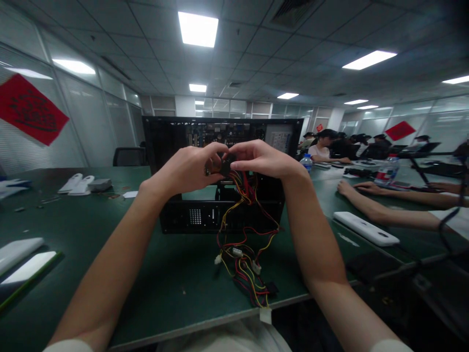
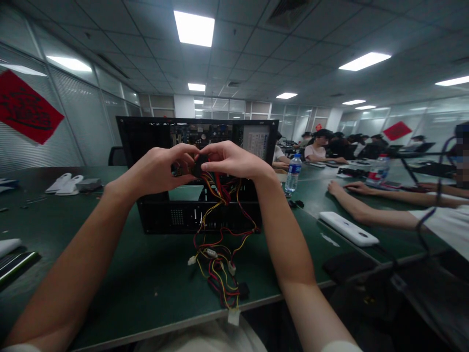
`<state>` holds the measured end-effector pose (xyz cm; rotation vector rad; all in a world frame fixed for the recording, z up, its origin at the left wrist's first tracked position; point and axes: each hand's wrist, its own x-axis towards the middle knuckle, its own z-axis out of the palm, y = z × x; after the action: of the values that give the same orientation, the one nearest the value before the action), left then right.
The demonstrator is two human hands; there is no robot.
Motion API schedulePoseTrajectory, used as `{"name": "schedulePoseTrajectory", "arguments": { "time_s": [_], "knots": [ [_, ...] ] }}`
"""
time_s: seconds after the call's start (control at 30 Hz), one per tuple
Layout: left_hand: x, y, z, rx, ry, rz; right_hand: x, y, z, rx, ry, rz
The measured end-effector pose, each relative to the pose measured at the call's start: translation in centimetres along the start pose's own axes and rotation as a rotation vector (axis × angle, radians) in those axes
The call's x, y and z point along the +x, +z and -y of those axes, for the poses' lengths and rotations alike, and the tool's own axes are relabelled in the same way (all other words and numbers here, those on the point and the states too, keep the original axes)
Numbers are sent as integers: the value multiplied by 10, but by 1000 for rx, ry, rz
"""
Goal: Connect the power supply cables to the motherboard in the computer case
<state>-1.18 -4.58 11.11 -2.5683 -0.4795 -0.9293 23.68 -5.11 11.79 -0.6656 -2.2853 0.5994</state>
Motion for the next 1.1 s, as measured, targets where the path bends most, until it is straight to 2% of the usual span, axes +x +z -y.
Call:
{"name": "schedulePoseTrajectory", "arguments": {
  "time_s": [0.37, 0.73, 1.1],
  "knots": [
    [0, 8, 6, 74, -5, 62, 12, 10, -9, -20, -51, -36],
    [0, 18, 15, 129, -49, 127, 20, 20, -14, -167, 61, -129],
    [-2, 28, 22, 123, -5, 118, 22, 23, -15, -208, 91, -109]
  ]
}}
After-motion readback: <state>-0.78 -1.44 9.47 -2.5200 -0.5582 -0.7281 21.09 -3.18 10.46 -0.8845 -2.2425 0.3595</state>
